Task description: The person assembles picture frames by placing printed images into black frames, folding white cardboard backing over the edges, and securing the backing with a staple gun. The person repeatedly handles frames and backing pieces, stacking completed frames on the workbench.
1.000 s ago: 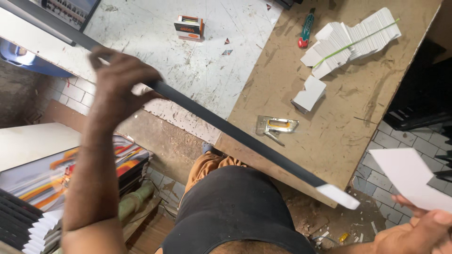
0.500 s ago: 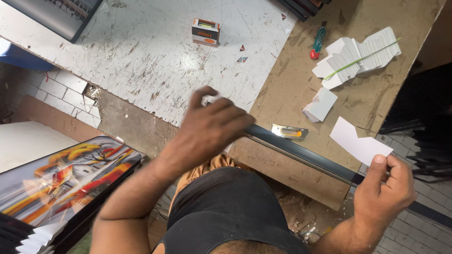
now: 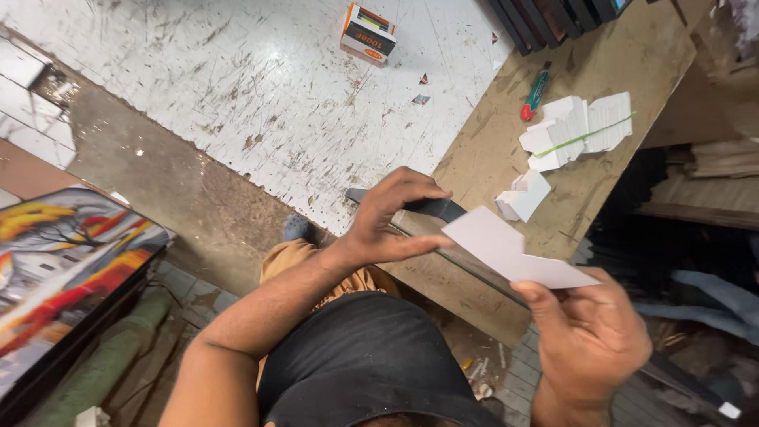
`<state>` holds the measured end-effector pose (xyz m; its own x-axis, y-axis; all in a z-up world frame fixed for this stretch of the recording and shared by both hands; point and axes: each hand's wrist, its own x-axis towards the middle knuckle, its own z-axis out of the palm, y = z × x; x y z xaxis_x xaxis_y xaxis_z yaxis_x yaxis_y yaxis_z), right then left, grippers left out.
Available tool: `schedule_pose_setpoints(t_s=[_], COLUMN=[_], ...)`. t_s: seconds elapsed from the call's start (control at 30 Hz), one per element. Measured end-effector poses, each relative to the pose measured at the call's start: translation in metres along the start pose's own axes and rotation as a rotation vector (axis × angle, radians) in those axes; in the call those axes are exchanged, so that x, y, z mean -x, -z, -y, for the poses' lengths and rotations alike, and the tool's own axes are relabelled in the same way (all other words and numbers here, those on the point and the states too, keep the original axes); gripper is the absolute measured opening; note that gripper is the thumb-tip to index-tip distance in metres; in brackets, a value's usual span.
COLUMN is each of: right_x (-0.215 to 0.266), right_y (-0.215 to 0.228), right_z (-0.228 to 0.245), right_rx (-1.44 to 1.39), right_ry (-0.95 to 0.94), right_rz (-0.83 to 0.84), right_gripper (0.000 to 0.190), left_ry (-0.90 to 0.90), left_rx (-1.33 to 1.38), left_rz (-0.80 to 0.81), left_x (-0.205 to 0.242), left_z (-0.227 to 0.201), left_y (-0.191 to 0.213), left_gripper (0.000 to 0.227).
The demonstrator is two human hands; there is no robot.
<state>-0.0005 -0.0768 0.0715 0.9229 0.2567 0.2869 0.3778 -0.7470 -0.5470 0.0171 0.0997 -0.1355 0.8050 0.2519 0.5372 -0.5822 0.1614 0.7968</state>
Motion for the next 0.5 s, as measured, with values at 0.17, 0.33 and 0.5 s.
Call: schedule_pose_setpoints(t_s=[0.17,0.33,0.5], right_x=[-0.019,-0.015,-0.009], right_y=[-0.036,-0.046,-0.043], right_z=[0.029,0.039,0.035], right_rx=[0.348,0.349,0.387], right_ry=[0.402,0.336,0.3], right_rz=[0.149,0.164,0.178], right_gripper=[0.022,0.021,0.022], left_ry=[-0.122,-0.087,-0.258], left_rx=[0.118,0.246,0.306], left_rz=[-0.039,-0.076,-0.213], left_x=[0.008,0.018,0.01], left_z=[0.01,0.017,0.013], left_y=[-0.002,-0.014,-0.02], left_gripper=[0.065,0.066,0.064])
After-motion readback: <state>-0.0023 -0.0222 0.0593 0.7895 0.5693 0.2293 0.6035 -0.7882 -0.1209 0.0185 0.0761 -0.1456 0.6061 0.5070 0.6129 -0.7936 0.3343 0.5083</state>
